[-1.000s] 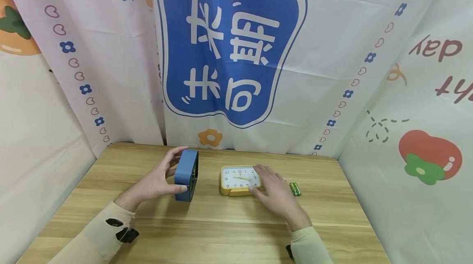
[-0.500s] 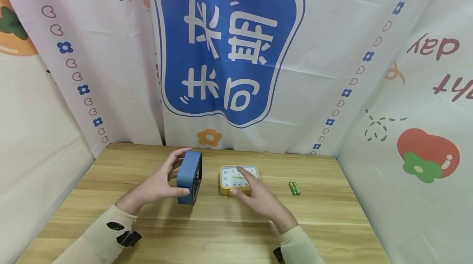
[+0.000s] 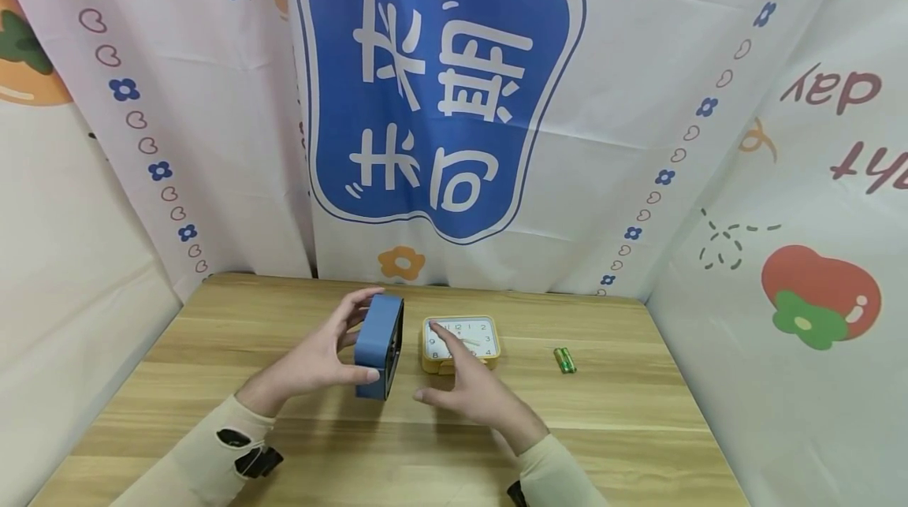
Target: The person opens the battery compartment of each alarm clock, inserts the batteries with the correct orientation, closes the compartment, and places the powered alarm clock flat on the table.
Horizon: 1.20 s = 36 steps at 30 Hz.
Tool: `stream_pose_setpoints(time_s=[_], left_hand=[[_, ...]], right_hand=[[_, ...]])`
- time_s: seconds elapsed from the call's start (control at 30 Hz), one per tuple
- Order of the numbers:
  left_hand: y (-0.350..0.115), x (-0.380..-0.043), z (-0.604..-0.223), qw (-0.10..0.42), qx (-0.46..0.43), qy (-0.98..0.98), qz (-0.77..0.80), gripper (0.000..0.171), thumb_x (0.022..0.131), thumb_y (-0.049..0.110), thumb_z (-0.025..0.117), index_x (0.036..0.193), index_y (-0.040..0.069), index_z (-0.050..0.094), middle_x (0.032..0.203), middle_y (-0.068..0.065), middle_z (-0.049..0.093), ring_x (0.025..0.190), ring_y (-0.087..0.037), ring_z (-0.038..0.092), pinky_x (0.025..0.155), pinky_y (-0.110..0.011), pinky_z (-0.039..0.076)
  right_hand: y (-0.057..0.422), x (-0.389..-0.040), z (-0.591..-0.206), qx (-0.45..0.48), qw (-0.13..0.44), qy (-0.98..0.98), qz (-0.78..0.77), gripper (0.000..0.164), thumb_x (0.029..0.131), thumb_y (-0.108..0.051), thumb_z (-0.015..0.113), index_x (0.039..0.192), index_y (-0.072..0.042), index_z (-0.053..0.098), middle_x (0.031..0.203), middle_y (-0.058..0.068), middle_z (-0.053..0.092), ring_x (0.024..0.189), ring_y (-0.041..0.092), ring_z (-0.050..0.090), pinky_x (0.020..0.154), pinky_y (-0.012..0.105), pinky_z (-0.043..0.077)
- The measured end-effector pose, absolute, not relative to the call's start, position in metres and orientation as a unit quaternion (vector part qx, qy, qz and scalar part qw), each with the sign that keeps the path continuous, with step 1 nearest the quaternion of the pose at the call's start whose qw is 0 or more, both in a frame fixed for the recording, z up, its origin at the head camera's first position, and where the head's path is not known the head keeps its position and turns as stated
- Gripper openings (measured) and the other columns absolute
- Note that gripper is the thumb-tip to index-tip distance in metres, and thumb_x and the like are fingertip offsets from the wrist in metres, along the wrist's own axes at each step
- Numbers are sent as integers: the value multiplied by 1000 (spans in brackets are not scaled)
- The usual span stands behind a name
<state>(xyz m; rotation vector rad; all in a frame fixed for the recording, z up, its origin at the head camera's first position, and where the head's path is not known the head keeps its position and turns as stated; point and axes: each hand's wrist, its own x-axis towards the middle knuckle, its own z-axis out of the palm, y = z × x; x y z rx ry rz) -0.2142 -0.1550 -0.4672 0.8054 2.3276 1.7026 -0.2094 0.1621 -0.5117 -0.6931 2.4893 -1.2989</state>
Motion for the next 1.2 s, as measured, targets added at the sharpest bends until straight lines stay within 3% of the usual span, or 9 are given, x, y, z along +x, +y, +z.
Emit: stream_pose_setpoints(time_s=[0.33,0.67,0.83,1.03,1.2], left_hand=[[-139,-212,-469,85,283,772,563,122,88,23,101,184,20,25,178,-23,45,168,-49,45,141,-71,39],[-132,-209,-470,97,276,771,565,122,87,22,102,183,30,28,179,-18,45,170,-44,46,143,-68,39],[-132,-208,-471,97,281,769,566,121,88,24,102,182,33,27,179,-17,46,169,-44,46,142,-70,39],[-136,-209,-474,103,289,764,568,121,90,26,102,184,34,25,181,-18,43,172,-49,44,143,-71,36],[-141,-208,-474,113,297,766,558,123,94,28,101,186,36,19,183,-19,39,174,-52,40,143,-75,33]], right_hand=[[143,-204,-511,-255,149,825,-482,126,99,-34,97,190,-21,12,196,12,27,183,38,27,147,68,28],[134,-201,-514,-261,167,804,-507,136,98,-31,99,189,-25,-2,196,14,22,183,37,27,148,65,28],[133,-200,-514,-257,161,807,-507,134,97,-34,98,189,-22,2,195,12,24,182,36,32,148,62,31],[133,-199,-512,-256,150,819,-492,131,95,-36,100,187,-16,9,188,16,37,176,35,41,145,63,38],[137,-200,-513,-249,139,832,-476,131,93,-38,101,187,-17,13,184,16,40,172,35,44,141,65,42]])
